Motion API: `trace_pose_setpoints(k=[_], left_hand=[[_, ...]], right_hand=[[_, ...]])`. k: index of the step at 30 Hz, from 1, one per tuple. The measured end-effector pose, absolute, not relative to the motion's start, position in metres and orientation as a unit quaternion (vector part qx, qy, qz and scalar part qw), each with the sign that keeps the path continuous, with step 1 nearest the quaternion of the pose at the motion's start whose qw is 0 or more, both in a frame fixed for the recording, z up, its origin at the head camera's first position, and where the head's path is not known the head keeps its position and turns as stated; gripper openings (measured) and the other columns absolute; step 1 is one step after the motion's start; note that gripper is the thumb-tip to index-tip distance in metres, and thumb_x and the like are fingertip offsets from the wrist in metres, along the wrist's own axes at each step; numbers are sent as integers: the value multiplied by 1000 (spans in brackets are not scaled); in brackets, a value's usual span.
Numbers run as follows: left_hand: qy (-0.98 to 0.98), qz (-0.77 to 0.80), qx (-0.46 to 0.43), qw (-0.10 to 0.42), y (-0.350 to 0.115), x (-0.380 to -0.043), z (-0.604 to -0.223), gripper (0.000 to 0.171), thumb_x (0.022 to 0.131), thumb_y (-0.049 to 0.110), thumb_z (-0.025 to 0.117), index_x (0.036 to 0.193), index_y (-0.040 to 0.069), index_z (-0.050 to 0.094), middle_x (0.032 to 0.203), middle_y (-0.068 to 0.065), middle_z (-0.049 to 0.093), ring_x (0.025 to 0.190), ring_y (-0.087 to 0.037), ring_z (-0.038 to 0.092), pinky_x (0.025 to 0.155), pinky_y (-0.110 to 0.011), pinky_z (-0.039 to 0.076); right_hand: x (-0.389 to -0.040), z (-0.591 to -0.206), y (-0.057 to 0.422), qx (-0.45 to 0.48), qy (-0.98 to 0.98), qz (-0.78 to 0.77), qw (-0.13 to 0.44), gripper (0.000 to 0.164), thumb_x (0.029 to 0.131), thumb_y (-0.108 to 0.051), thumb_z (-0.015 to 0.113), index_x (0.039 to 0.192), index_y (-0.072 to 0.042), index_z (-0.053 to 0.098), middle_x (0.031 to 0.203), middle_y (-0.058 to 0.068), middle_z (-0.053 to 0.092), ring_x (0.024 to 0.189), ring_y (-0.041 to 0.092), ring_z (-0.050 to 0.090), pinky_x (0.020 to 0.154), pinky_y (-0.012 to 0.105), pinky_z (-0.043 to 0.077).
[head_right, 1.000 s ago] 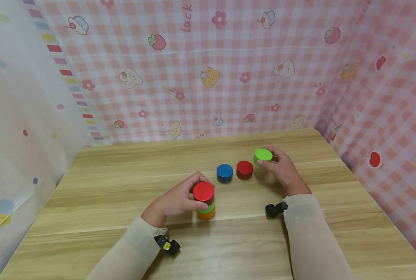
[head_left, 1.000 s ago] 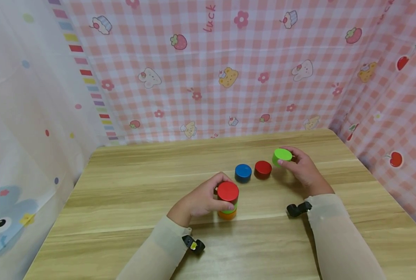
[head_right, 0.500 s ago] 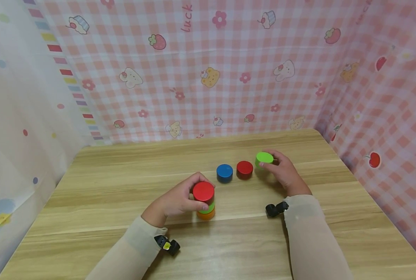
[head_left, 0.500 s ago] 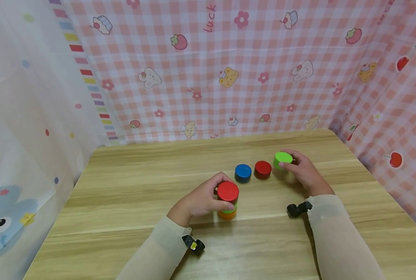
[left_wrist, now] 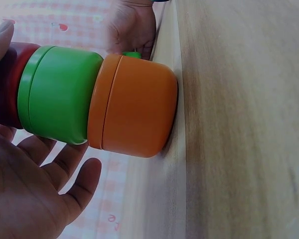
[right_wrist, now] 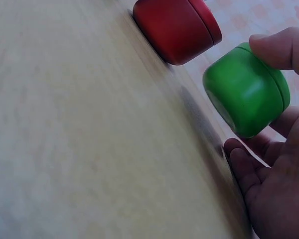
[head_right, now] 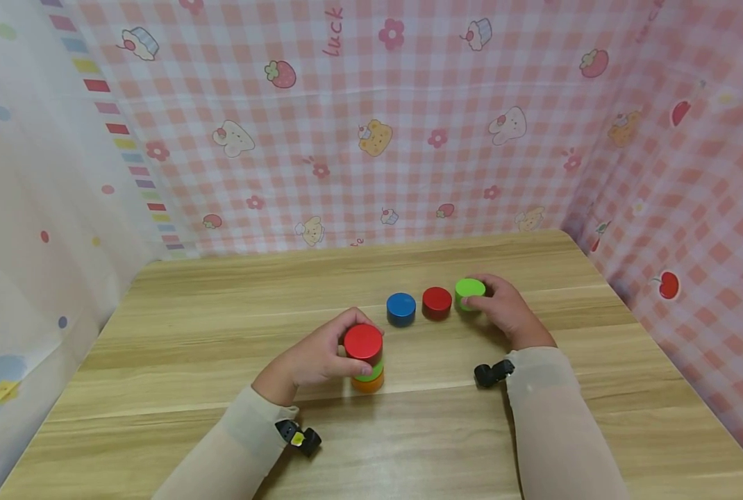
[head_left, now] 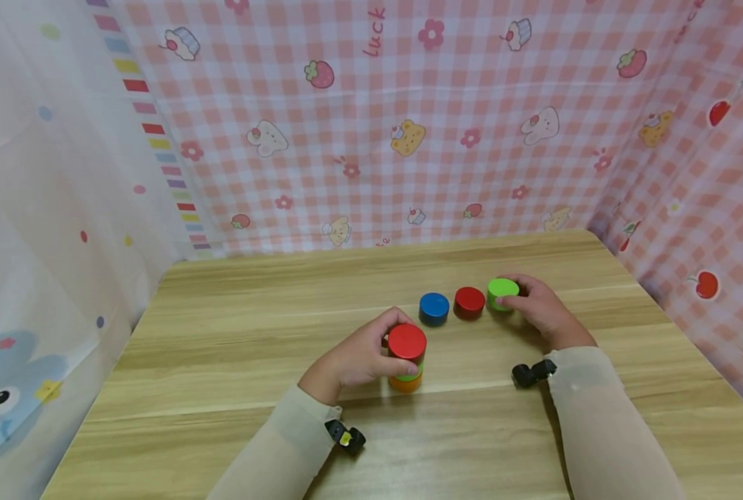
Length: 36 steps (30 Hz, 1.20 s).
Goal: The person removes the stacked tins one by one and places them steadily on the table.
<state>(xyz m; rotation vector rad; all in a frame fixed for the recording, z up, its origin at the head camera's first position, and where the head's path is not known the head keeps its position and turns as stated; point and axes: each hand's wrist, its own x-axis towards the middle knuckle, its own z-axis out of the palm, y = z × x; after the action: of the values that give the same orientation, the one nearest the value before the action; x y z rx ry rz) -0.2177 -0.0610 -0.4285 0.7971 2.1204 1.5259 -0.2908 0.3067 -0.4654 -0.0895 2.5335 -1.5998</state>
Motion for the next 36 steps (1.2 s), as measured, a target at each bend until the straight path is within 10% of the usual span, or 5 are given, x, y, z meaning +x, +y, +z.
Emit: trace_pose_setpoints(k=[36], left_hand=[[754, 553, 292, 201, -62, -218, -427, 51, 88, 14, 86, 129, 12, 55, 124, -5, 65, 117, -21, 60, 99, -34, 54]], right_hand=[[-287, -458, 305, -28, 866, -490, 93, 75, 94, -14, 67, 158, 6, 34, 156, 27, 42, 131, 34, 47, 103, 35, 44]])
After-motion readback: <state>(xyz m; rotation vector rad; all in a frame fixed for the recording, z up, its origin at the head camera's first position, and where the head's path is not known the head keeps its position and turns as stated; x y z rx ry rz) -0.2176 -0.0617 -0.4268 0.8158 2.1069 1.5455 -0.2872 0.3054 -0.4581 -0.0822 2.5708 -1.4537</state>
